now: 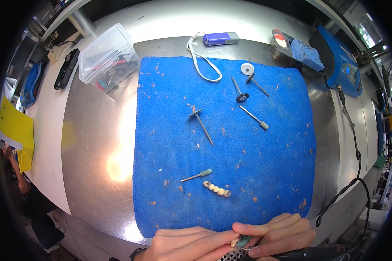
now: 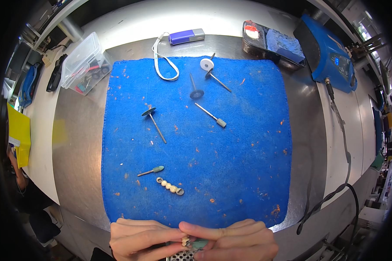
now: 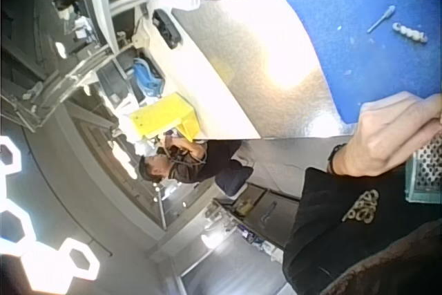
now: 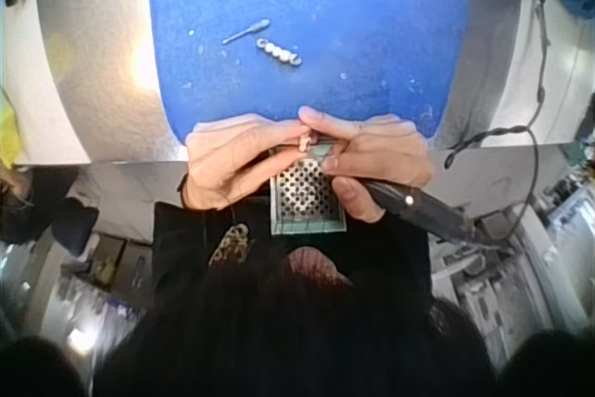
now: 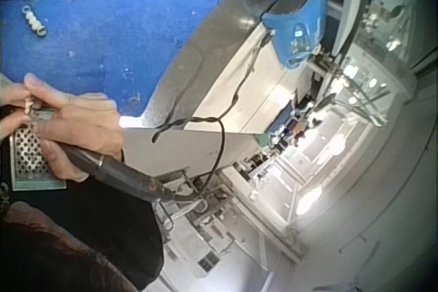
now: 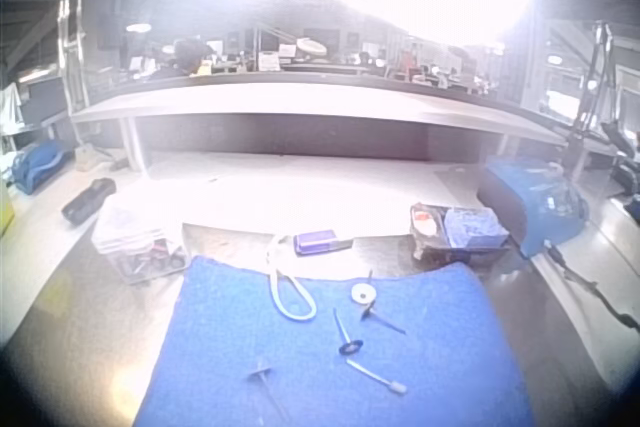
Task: Using a rotary tool to refine and polish a dental bridge at a laboratory workbench.
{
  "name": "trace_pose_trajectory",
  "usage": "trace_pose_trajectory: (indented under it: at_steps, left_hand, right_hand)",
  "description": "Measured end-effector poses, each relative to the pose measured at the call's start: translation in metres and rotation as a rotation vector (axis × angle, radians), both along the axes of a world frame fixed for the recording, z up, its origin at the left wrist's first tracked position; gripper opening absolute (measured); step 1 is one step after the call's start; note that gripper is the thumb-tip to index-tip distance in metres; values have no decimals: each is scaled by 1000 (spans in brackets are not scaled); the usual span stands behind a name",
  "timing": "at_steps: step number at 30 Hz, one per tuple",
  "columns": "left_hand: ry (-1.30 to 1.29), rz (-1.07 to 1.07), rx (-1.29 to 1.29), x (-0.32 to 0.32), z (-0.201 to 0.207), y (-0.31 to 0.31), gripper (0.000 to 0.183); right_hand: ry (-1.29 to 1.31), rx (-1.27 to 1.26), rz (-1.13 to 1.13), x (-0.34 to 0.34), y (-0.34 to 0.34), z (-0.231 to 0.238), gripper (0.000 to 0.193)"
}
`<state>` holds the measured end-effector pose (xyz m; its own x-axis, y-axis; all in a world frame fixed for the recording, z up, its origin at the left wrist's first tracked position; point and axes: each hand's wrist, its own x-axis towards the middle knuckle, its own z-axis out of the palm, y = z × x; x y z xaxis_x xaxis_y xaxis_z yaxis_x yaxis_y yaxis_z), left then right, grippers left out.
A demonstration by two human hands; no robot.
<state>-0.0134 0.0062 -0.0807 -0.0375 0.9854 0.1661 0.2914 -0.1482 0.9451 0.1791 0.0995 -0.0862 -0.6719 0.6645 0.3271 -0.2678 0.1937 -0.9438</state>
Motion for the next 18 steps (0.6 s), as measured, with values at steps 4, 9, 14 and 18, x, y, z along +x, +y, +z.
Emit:
trace_pose_trajectory:
  at_steps: [4, 9, 14, 18]
  left_hand:
    - [3, 3, -6, -1, -2, -1, 33]
    - [8, 10, -4, 0, -2, -2, 33]
    - [18, 5, -13, 0, -2, -1, 32]
    - [-3, 23, 24, 0, -2, -1, 31]
  right_hand:
    - [-54, 6, 36, 3, -1, -1, 14]
    - [-54, -12, 43, 3, 0, 0, 13]
    - [-37, -31, 41, 3, 1, 1, 13]
    - [-50, -30, 32, 4, -1, 1, 13]
